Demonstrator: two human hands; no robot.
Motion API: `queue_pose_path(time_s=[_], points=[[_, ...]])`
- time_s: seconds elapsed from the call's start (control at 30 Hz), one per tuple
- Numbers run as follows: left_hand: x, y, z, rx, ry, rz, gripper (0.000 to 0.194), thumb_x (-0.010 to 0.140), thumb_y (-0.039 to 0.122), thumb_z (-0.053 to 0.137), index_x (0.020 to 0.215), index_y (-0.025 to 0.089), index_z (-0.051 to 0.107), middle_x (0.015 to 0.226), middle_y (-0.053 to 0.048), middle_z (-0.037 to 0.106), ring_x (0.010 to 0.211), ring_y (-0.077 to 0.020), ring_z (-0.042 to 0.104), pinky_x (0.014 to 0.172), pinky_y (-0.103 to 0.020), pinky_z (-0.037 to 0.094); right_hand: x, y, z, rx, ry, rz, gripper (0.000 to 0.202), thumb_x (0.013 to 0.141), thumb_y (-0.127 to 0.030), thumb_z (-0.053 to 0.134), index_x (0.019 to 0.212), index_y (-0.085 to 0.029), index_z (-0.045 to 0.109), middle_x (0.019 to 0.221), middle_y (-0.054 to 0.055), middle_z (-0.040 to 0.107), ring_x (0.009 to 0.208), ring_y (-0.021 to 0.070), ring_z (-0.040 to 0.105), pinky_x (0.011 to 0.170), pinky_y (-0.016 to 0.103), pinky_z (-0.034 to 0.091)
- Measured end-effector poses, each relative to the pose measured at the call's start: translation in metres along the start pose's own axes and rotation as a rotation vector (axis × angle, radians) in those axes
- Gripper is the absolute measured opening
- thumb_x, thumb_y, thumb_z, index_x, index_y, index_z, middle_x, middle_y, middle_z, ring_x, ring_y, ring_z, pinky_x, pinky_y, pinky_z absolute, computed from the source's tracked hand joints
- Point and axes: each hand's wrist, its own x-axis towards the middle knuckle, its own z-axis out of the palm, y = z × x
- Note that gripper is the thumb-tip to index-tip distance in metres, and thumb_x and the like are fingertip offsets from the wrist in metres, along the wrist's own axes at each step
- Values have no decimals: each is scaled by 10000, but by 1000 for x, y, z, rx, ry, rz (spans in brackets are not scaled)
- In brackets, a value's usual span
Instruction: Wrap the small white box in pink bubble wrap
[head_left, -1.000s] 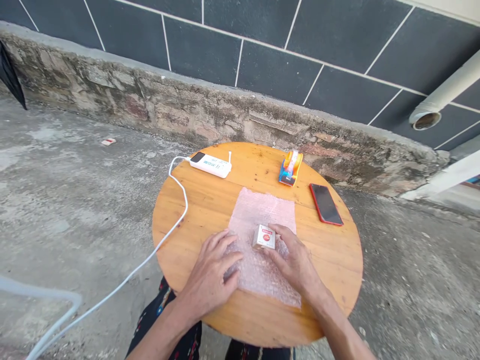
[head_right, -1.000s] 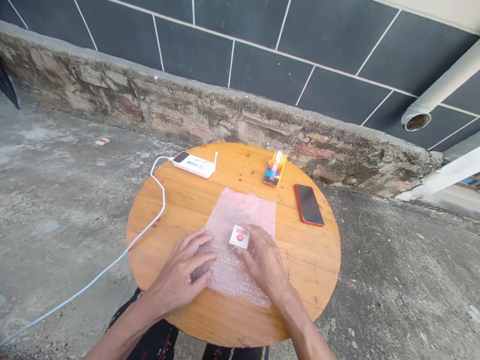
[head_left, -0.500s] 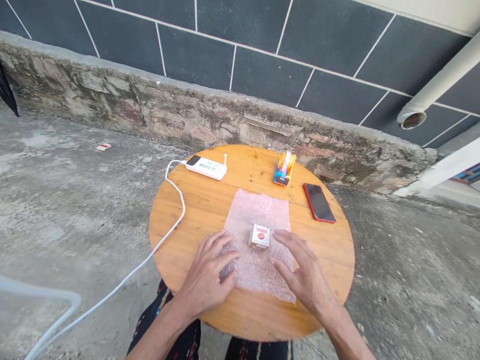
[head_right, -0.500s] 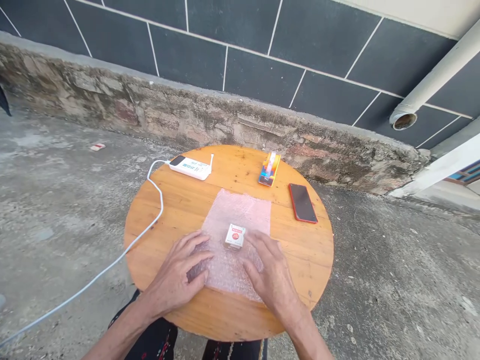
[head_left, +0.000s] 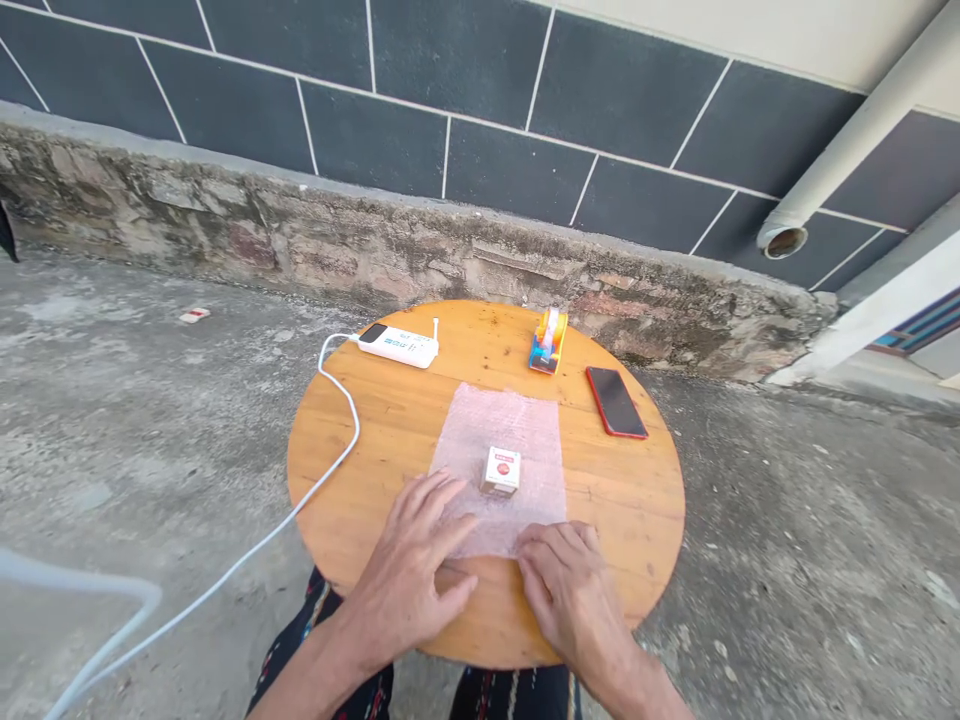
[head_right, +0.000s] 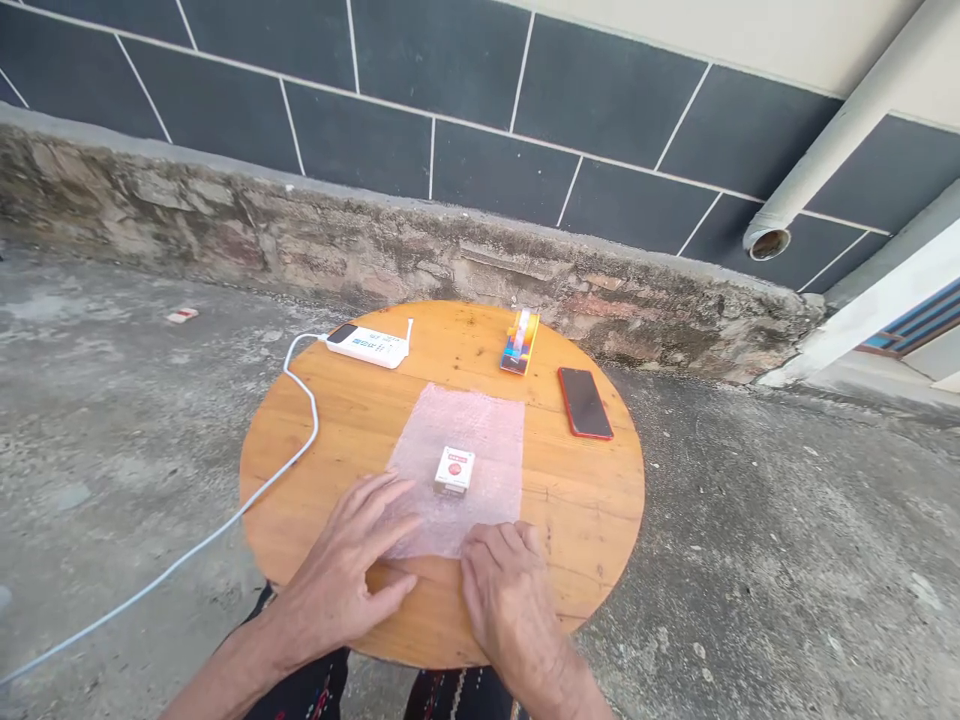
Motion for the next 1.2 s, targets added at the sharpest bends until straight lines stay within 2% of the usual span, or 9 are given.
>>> queue_pose_path(time_s=[0.1,0.17,0.27,0.37,0.5,0.6,0.83,1.07,1.2], points=[[10,4,2,29,54,23,306,761,119,578,1046,223,622,1351,-75,468,1305,-295,335,1101,-536,268,10,-1,-13,97,29,33,175,883,-85,436,803,-177,560,880,42,634,767,172,540,732,347,347],[18,4,5,32,112,35,233,796,76,531,942,218,645,1327,-62,491,1297,-273,348,1097,-519,277,16,2,-24,141,27,36,153,877,-97,452,810,-183,560,897,41,638,782,173,551,741,347,358],[28,3,8,3,159,58,193,816,57,506,794,198,636,1295,-52,515,1288,-262,364,1086,-502,296,27,14,-38,196,-6,76,92,888,-161,496,866,-203,575,954,42,640,855,185,573,790,356,388],[31,4,10,-23,169,62,186,806,48,510,789,194,623,1282,-56,522,1285,-266,370,1080,-507,302,45,30,-45,246,-46,142,96,901,-226,513,966,-221,585,1030,51,640,978,199,578,862,368,416],[29,5,13,-41,179,43,189,798,31,503,778,188,604,1292,-62,515,1278,-271,378,1069,-512,312,73,41,-36,203,-164,81,410,809,-242,633,1199,-194,515,1235,95,573,1145,242,519,952,412,410],[27,5,15,-51,193,39,191,787,18,498,758,184,588,1281,-66,518,1263,-273,396,1051,-508,331,83,40,-21,129,-228,55,554,750,-186,664,1269,-171,470,1256,112,567,1148,272,518,947,441,417],[25,6,14,-97,173,31,221,739,-24,497,748,183,573,1281,-62,507,1268,-277,391,1046,-502,331,78,48,-6,93,-128,61,542,766,-146,607,1286,-159,453,1232,126,590,1120,262,546,953,430,415],[30,9,9,-121,160,40,229,733,-27,491,753,186,571,1271,-60,514,1259,-265,402,1050,-489,332,78,50,-8,92,-172,70,535,787,-190,626,1295,-180,457,1228,118,597,1118,266,548,953,452,409],[45,9,0,-115,133,30,187,786,31,503,755,194,589,1218,-52,555,1210,-239,450,1035,-450,353,74,55,-20,214,-160,126,468,848,-280,586,1295,-205,467,1254,105,579,1151,253,529,959,441,417]])
